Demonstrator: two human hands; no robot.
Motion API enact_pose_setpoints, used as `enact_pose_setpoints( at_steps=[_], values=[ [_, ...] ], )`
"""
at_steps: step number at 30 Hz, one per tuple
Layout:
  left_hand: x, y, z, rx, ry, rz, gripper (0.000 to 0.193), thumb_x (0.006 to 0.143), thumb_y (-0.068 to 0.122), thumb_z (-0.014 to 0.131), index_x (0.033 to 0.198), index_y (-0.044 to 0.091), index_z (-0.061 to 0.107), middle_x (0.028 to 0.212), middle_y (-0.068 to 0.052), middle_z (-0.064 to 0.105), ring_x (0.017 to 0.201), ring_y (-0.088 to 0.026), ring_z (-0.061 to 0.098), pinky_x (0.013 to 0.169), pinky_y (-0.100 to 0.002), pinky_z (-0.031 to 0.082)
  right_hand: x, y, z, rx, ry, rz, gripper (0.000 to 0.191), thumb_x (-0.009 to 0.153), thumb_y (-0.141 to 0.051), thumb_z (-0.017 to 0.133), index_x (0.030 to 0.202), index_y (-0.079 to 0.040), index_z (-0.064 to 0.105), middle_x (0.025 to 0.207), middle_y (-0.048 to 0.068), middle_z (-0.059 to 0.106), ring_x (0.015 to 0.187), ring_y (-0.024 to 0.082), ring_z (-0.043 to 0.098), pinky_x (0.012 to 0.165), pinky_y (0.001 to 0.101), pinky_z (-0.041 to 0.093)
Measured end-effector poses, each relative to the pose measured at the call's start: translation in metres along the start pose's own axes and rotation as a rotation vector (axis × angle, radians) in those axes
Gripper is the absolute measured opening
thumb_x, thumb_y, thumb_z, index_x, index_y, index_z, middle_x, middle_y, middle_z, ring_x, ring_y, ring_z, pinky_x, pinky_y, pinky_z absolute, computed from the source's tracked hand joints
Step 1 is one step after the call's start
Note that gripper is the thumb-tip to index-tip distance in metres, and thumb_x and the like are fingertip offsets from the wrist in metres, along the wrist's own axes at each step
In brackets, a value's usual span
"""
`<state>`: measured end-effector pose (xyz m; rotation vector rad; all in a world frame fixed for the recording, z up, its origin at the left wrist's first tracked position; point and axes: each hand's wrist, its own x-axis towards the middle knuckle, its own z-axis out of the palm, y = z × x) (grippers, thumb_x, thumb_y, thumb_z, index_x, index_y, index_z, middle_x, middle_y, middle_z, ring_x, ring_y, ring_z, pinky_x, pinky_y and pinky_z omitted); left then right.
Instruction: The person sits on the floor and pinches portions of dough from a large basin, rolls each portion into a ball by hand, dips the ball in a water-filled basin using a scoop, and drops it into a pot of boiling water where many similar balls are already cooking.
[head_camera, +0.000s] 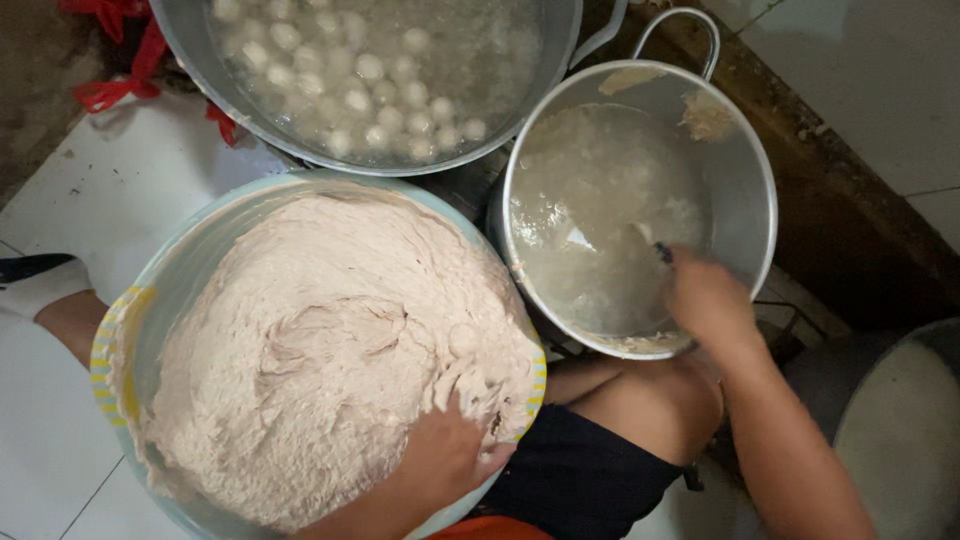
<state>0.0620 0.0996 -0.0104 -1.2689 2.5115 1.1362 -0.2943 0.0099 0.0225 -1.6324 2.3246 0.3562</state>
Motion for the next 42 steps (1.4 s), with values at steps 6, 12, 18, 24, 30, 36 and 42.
enact_pose_setpoints(
  at_steps=[6, 12, 18, 24, 30, 36, 42],
  values=[
    [0.049, -0.008, -0.028, 0.192, -0.222, -0.163, 0.097, 0.092, 0.083, 0.036, 0.147, 0.004, 0.045, 0.142, -0.025, 0.052, 0.102, -0.036, 0.07, 0.073, -0.047, 0.059, -0.013, -0.04, 0.002, 0.036, -0.139, -0.116, 0.058, 0.083, -0.016, 0.068, 0.14, -0.015, 0.058, 0.115, 0.021, 0.071, 0.106, 0.042, 0.069, 0.089, 0.0509, 0.054],
    [0.088, -0.029, -0.053, 0.051, 0.218, -0.29, 0.094, 0.083, 0.078, 0.048, 0.152, 0.015, 0.05, 0.124, -0.034, 0.059, 0.09, -0.045, 0.069, 0.068, -0.05, 0.058, -0.038, -0.063, -0.031, 0.201, -0.02, -0.111, 0.049, 0.092, -0.026, 0.066, 0.14, -0.017, 0.058, 0.113, 0.021, 0.071, 0.1, 0.043, 0.068, 0.086, 0.0507, 0.052],
    [0.102, -0.02, -0.021, -0.263, 0.768, -0.162, 0.038, 0.089, 0.046, 0.073, 0.101, 0.01, 0.077, 0.108, -0.038, 0.066, 0.093, -0.049, 0.069, 0.087, -0.049, 0.056, -0.067, -0.069, -0.041, 0.491, -0.047, -0.045, 0.042, 0.096, -0.028, 0.063, 0.133, -0.008, 0.059, 0.092, 0.017, 0.074, 0.079, 0.031, 0.073, 0.073, 0.0408, 0.055],
    [0.103, -0.016, -0.007, -0.517, 0.865, 0.067, 0.026, 0.08, 0.02, 0.08, 0.095, 0.002, 0.069, 0.076, -0.02, 0.072, 0.072, -0.04, 0.07, 0.074, -0.045, 0.058, -0.098, -0.079, -0.046, 0.746, -0.26, -0.236, 0.034, 0.094, -0.024, 0.066, 0.124, -0.007, 0.067, 0.092, 0.01, 0.078, 0.083, 0.019, 0.072, 0.073, 0.0327, 0.056],
    [0.105, -0.009, -0.011, -0.555, 0.878, 0.059, 0.028, 0.077, 0.02, 0.08, 0.092, 0.0, 0.067, 0.07, -0.018, 0.068, 0.066, -0.038, 0.071, 0.06, -0.044, 0.057, -0.111, -0.092, -0.039, 0.695, -0.042, -0.499, 0.039, 0.094, -0.013, 0.065, 0.132, -0.001, 0.062, 0.11, 0.016, 0.075, 0.097, 0.02, 0.072, 0.081, 0.0331, 0.055],
    [0.103, -0.004, -0.021, -0.454, 0.622, -0.189, 0.024, 0.074, 0.025, 0.082, 0.087, 0.009, 0.071, 0.081, -0.018, 0.073, 0.078, -0.04, 0.071, 0.068, -0.051, 0.055, -0.105, -0.086, -0.025, 0.859, -0.404, -0.343, 0.039, 0.094, -0.015, 0.062, 0.133, -0.005, 0.064, 0.09, 0.007, 0.076, 0.079, 0.014, 0.069, 0.071, 0.0298, 0.057],
    [0.102, -0.005, -0.028, -0.154, 0.78, -0.305, 0.055, 0.05, 0.04, 0.092, 0.09, 0.006, 0.077, 0.109, -0.035, 0.065, 0.084, -0.052, 0.066, 0.072, -0.059, 0.053, -0.086, -0.064, -0.022, 0.937, -0.453, -0.15, 0.042, 0.096, -0.017, 0.06, 0.137, -0.011, 0.063, 0.09, 0.007, 0.076, 0.081, 0.014, 0.07, 0.071, 0.0314, 0.054]
  ],
)
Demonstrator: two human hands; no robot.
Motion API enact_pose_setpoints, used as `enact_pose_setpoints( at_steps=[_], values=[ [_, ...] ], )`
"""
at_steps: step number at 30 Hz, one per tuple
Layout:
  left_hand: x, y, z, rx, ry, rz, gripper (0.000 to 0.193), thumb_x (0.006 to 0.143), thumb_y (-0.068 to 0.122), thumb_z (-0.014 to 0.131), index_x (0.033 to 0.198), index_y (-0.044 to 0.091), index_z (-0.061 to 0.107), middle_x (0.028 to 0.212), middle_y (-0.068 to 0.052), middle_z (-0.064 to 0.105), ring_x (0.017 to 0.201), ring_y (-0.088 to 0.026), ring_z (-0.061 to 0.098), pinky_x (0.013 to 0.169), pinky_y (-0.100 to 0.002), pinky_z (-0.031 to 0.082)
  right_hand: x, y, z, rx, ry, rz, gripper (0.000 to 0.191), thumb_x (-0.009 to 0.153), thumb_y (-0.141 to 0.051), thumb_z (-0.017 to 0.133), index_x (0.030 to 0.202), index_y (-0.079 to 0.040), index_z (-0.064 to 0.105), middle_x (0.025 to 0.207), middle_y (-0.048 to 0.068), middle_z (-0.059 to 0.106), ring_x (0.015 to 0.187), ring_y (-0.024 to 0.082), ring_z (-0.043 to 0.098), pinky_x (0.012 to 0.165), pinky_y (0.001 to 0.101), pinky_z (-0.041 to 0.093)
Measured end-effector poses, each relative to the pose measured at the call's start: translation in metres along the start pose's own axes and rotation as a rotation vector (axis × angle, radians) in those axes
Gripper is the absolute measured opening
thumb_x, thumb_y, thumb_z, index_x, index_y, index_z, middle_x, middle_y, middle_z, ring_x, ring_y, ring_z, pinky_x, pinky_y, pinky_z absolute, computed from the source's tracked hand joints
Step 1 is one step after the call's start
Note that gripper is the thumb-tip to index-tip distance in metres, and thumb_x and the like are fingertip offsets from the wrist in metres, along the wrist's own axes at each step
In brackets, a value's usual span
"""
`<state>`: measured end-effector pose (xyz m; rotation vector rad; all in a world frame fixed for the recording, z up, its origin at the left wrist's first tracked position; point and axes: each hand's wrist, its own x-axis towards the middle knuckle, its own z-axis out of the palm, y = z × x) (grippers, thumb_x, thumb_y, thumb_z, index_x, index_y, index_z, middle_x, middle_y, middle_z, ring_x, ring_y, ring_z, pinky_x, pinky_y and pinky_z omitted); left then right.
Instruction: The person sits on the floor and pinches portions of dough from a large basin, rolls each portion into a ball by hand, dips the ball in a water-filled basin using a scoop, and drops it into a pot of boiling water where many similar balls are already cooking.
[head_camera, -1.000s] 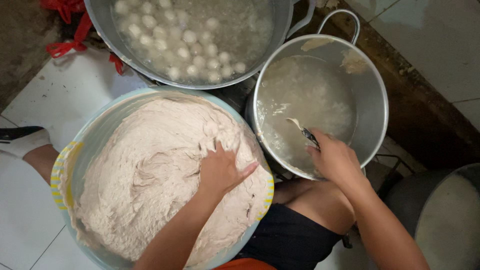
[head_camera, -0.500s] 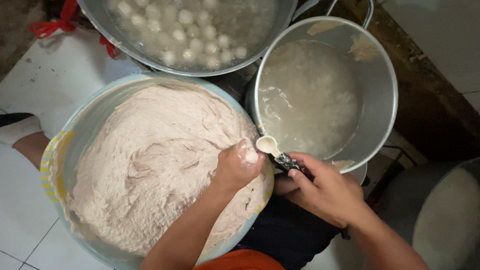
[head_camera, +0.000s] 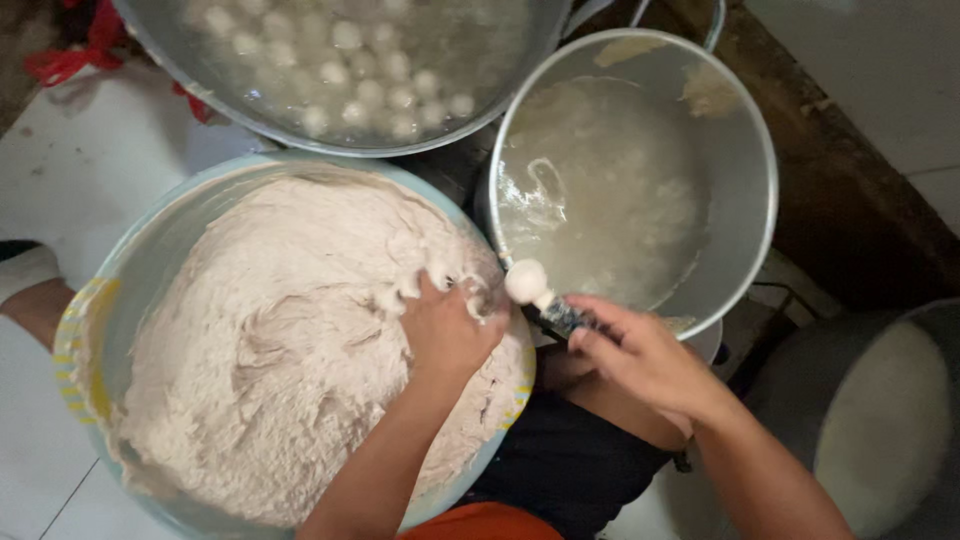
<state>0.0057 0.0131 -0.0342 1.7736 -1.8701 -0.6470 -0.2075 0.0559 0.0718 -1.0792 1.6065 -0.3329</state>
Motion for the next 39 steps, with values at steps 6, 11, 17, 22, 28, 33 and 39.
enact_pose_setpoints(
  at_steps=[6, 11, 17, 22, 28, 33, 39],
  values=[
    [-0.006, 0.004, 0.005, -0.283, 0.077, 0.08, 0.033, 0.073, 0.034, 0.086, 0.091, 0.007, 0.078, 0.107, -0.031, 0.067, 0.088, -0.045, 0.069, 0.075, -0.051, 0.058, 0.013, 0.0, -0.025, -0.556, 0.355, -0.286, 0.045, 0.092, -0.017, 0.064, 0.137, -0.008, 0.064, 0.116, 0.018, 0.072, 0.091, 0.027, 0.07, 0.08, 0.0377, 0.055],
    [-0.007, 0.003, 0.01, -0.467, 0.081, 0.011, 0.024, 0.082, 0.023, 0.082, 0.088, 0.002, 0.072, 0.082, -0.02, 0.071, 0.07, -0.038, 0.07, 0.062, -0.044, 0.057, 0.007, -0.01, -0.022, -0.476, 0.289, 0.027, 0.045, 0.094, -0.023, 0.062, 0.139, -0.016, 0.063, 0.115, 0.013, 0.076, 0.086, 0.027, 0.074, 0.076, 0.0377, 0.057],
    [-0.011, 0.002, 0.018, -0.56, 0.133, 0.167, 0.028, 0.079, 0.018, 0.081, 0.091, -0.001, 0.065, 0.073, -0.017, 0.069, 0.066, -0.038, 0.071, 0.058, -0.042, 0.056, -0.016, -0.007, 0.017, -0.26, 0.143, -0.37, 0.043, 0.095, -0.014, 0.063, 0.136, -0.004, 0.061, 0.124, 0.018, 0.073, 0.11, 0.025, 0.073, 0.09, 0.0365, 0.055],
    [-0.009, 0.012, 0.011, -0.406, -0.104, -0.024, 0.012, 0.089, 0.022, 0.081, 0.092, 0.011, 0.075, 0.077, -0.017, 0.071, 0.075, -0.037, 0.072, 0.069, -0.046, 0.057, -0.014, 0.0, 0.023, -0.161, -0.016, -0.243, 0.047, 0.097, -0.015, 0.062, 0.143, -0.007, 0.058, 0.097, 0.011, 0.072, 0.082, 0.015, 0.066, 0.072, 0.0304, 0.055],
    [0.019, -0.001, -0.013, -0.129, -0.236, 0.061, 0.061, 0.043, 0.031, 0.088, 0.097, 0.008, 0.076, 0.105, -0.03, 0.07, 0.095, -0.047, 0.067, 0.084, -0.057, 0.052, 0.003, 0.007, 0.007, 0.221, -0.169, 0.058, 0.047, 0.097, -0.012, 0.059, 0.144, -0.01, 0.059, 0.086, 0.002, 0.07, 0.057, 0.007, 0.05, 0.053, 0.025, 0.043],
    [0.011, -0.014, -0.016, 0.037, -0.068, 0.138, 0.054, 0.061, 0.043, 0.085, 0.105, 0.012, 0.078, 0.121, -0.04, 0.06, 0.104, -0.053, 0.063, 0.088, -0.057, 0.051, 0.034, 0.01, -0.021, -0.039, 0.076, 0.065, 0.051, 0.094, -0.014, 0.06, 0.145, -0.015, 0.059, 0.095, 0.011, 0.071, 0.069, 0.018, 0.061, 0.063, 0.0335, 0.05],
    [0.001, -0.005, 0.0, -0.184, -0.093, -0.007, 0.04, 0.077, 0.042, 0.08, 0.096, 0.007, 0.078, 0.105, -0.034, 0.07, 0.099, -0.051, 0.066, 0.088, -0.054, 0.053, 0.063, 0.014, -0.03, -0.577, 0.367, -0.289, 0.049, 0.084, -0.009, 0.063, 0.133, -0.007, 0.063, 0.12, 0.025, 0.068, 0.103, 0.045, 0.066, 0.087, 0.0485, 0.051]
  ],
)
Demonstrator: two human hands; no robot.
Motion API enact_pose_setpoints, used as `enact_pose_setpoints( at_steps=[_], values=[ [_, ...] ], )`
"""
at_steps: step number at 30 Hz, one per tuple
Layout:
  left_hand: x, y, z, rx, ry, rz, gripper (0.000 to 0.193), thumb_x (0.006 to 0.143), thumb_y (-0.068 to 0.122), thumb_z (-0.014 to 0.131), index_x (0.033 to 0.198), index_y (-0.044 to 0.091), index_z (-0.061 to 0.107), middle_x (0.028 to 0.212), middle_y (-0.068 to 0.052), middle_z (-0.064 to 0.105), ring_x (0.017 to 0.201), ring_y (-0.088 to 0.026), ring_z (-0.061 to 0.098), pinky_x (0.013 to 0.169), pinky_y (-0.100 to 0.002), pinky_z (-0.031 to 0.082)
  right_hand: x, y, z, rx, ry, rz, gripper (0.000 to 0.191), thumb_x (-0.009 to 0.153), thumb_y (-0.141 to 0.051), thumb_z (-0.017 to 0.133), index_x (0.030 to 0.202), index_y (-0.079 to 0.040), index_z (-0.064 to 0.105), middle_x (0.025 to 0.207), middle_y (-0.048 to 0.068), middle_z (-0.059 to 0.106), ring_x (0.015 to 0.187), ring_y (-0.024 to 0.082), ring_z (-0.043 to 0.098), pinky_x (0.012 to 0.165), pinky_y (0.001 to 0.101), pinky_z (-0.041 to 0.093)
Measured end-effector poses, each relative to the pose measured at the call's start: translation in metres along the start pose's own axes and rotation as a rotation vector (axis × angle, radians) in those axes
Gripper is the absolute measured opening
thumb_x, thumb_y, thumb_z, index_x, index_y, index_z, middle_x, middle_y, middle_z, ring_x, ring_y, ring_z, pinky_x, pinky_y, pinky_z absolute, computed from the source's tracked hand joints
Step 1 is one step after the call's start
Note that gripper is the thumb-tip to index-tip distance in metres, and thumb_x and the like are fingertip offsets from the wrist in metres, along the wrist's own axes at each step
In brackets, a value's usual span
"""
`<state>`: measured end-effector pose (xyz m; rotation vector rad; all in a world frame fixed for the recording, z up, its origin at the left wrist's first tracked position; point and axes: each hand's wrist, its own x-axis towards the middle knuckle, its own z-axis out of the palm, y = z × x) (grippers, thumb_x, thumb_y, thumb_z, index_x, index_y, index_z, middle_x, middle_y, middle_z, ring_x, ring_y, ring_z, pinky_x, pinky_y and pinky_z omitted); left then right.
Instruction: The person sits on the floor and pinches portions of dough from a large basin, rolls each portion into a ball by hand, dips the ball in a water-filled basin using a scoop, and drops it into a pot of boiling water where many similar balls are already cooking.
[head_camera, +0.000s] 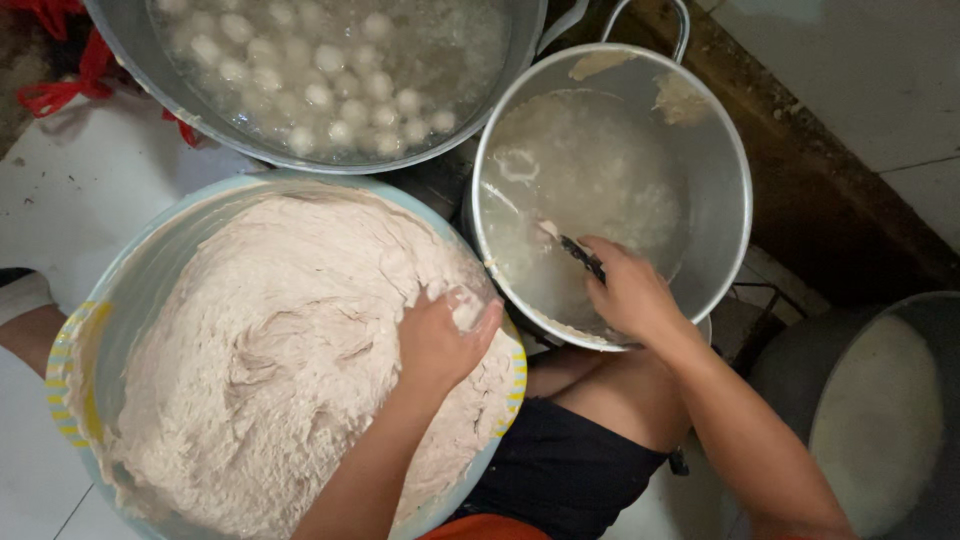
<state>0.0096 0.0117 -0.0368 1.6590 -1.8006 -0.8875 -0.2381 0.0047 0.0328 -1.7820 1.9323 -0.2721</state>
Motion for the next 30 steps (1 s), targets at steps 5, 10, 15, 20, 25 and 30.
enact_pose_setpoints(
  at_steps=[5, 10, 15, 20, 25, 30],
  values=[
    [-0.001, 0.002, 0.006, -0.182, 0.104, 0.132, 0.018, 0.084, 0.024, 0.078, 0.089, 0.007, 0.075, 0.092, -0.026, 0.073, 0.089, -0.044, 0.069, 0.089, -0.047, 0.058, -0.007, -0.005, -0.008, -0.024, 0.09, 0.029, 0.042, 0.092, -0.015, 0.064, 0.132, -0.007, 0.063, 0.113, 0.023, 0.071, 0.099, 0.041, 0.07, 0.084, 0.0453, 0.054],
    [-0.005, 0.001, 0.015, -0.295, 0.177, 0.11, 0.023, 0.084, 0.02, 0.081, 0.083, 0.002, 0.066, 0.075, -0.019, 0.07, 0.07, -0.039, 0.07, 0.062, -0.044, 0.056, -0.045, -0.029, -0.011, 0.399, -0.25, 0.394, 0.039, 0.095, -0.017, 0.062, 0.134, -0.01, 0.063, 0.093, 0.018, 0.074, 0.08, 0.028, 0.07, 0.07, 0.0395, 0.055],
    [-0.004, 0.004, 0.017, -0.328, 0.151, 0.116, 0.028, 0.074, 0.018, 0.082, 0.089, 0.001, 0.067, 0.075, -0.018, 0.071, 0.069, -0.038, 0.072, 0.061, -0.043, 0.058, -0.069, -0.054, -0.002, 0.391, -0.135, -0.165, 0.038, 0.097, -0.01, 0.061, 0.134, -0.003, 0.059, 0.103, 0.008, 0.075, 0.091, 0.015, 0.073, 0.078, 0.03, 0.056],
    [-0.003, 0.013, 0.01, -0.177, -0.109, -0.11, 0.02, 0.071, 0.018, 0.081, 0.085, 0.007, 0.072, 0.08, -0.02, 0.074, 0.078, -0.039, 0.073, 0.07, -0.046, 0.057, -0.07, -0.062, -0.002, 0.634, -0.414, 0.237, 0.039, 0.095, -0.012, 0.058, 0.134, -0.006, 0.061, 0.091, -0.001, 0.072, 0.08, 0.009, 0.065, 0.069, 0.026, 0.054],
    [0.003, 0.01, 0.002, 0.198, 0.091, 0.041, 0.06, 0.053, 0.038, 0.088, 0.1, 0.002, 0.08, 0.114, -0.04, 0.065, 0.104, -0.057, 0.062, 0.088, -0.067, 0.047, -0.056, -0.049, -0.013, 0.576, -0.432, 0.442, 0.042, 0.095, -0.014, 0.057, 0.137, -0.016, 0.064, 0.087, 0.002, 0.069, 0.065, 0.016, 0.055, 0.059, 0.0327, 0.047],
    [-0.009, 0.006, 0.011, 0.043, 0.101, 0.026, 0.047, 0.069, 0.043, 0.085, 0.094, 0.004, 0.079, 0.119, -0.04, 0.062, 0.111, -0.052, 0.061, 0.096, -0.061, 0.047, -0.041, -0.024, -0.021, 0.126, -0.1, 0.034, 0.041, 0.094, -0.02, 0.063, 0.135, -0.015, 0.064, 0.096, 0.013, 0.074, 0.078, 0.022, 0.07, 0.071, 0.0378, 0.055]
  ],
)
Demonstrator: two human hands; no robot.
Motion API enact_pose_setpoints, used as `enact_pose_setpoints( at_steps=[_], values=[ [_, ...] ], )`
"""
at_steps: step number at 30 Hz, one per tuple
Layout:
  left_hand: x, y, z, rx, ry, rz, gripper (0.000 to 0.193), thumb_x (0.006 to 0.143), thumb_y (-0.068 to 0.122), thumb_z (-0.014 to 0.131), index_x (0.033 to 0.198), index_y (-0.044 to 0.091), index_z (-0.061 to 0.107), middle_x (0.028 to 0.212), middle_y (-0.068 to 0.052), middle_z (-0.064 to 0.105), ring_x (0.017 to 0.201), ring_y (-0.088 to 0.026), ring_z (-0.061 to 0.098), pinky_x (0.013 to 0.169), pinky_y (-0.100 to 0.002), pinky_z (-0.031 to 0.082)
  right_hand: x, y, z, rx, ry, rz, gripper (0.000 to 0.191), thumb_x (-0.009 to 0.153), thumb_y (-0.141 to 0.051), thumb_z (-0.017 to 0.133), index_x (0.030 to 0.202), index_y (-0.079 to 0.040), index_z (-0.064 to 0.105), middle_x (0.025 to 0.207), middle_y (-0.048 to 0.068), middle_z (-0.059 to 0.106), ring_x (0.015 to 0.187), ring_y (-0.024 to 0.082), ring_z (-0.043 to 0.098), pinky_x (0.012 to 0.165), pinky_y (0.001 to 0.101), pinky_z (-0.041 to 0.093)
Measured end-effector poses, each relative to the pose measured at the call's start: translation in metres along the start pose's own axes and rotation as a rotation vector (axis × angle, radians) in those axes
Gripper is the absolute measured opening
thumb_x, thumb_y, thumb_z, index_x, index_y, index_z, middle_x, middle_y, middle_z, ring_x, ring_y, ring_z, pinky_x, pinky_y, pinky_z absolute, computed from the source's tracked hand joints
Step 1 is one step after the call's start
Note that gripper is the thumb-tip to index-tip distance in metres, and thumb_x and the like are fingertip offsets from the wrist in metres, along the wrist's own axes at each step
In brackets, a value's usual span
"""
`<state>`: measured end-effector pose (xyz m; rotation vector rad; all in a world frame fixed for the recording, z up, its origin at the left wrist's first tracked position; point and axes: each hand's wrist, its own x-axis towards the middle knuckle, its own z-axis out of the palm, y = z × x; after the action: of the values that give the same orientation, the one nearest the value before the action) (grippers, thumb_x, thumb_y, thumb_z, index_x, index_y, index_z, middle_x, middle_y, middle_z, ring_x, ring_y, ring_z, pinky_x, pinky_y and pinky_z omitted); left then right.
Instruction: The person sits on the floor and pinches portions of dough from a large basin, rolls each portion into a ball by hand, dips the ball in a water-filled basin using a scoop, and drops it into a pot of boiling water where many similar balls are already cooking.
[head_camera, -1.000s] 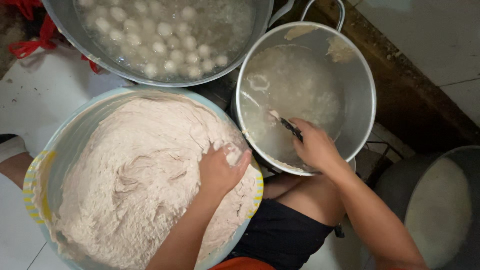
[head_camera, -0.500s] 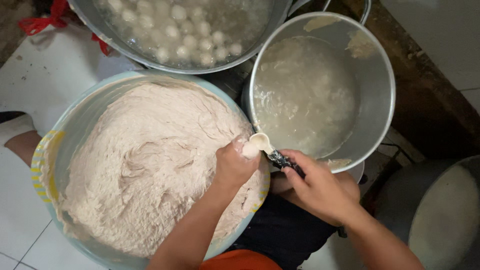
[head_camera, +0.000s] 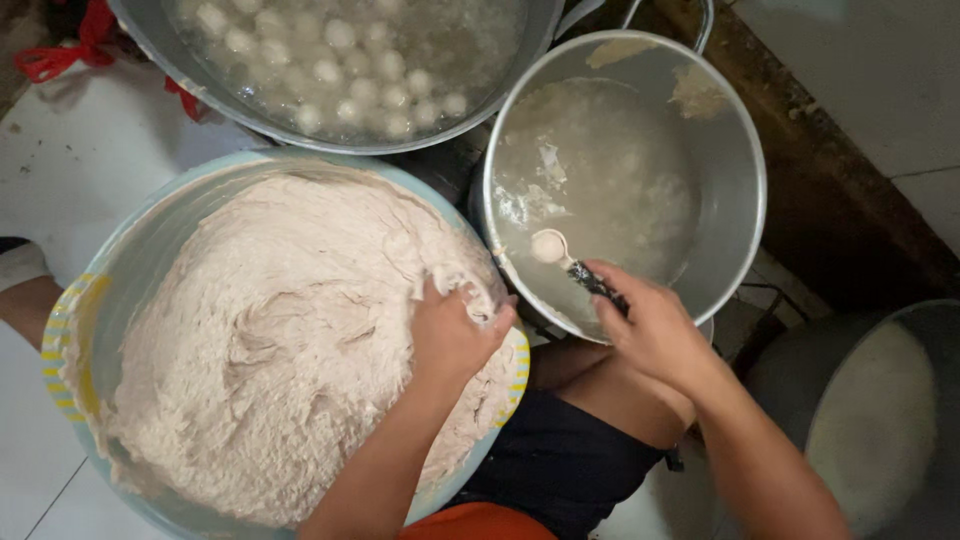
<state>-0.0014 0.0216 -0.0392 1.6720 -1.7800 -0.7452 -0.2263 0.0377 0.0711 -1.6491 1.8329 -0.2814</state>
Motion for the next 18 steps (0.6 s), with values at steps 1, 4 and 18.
enact_pose_setpoints(
  at_steps=[1, 4, 18],
  values=[
    [-0.001, -0.001, 0.002, -0.026, 0.058, 0.071, 0.045, 0.069, 0.041, 0.086, 0.093, 0.003, 0.079, 0.116, -0.041, 0.062, 0.109, -0.054, 0.061, 0.093, -0.06, 0.048, 0.004, 0.003, -0.001, -0.051, 0.048, -0.072, 0.041, 0.092, -0.019, 0.064, 0.133, -0.014, 0.066, 0.101, 0.016, 0.073, 0.082, 0.026, 0.069, 0.072, 0.0396, 0.055],
    [-0.001, -0.003, 0.007, -0.226, 0.144, 0.109, 0.031, 0.08, 0.028, 0.081, 0.097, 0.002, 0.076, 0.099, -0.028, 0.071, 0.099, -0.048, 0.068, 0.089, -0.051, 0.058, 0.007, 0.005, -0.004, -0.126, 0.116, 0.009, 0.041, 0.092, -0.02, 0.065, 0.133, -0.013, 0.068, 0.104, 0.02, 0.072, 0.083, 0.031, 0.069, 0.075, 0.0412, 0.055],
    [0.0, 0.008, 0.007, -0.339, -0.162, -0.097, 0.019, 0.075, 0.017, 0.079, 0.09, 0.008, 0.075, 0.08, -0.016, 0.074, 0.078, -0.035, 0.075, 0.071, -0.043, 0.059, -0.034, -0.028, 0.028, 0.353, -0.193, 0.014, 0.045, 0.097, -0.013, 0.062, 0.141, -0.006, 0.061, 0.108, 0.009, 0.073, 0.088, 0.014, 0.066, 0.076, 0.0305, 0.054]
  ],
)
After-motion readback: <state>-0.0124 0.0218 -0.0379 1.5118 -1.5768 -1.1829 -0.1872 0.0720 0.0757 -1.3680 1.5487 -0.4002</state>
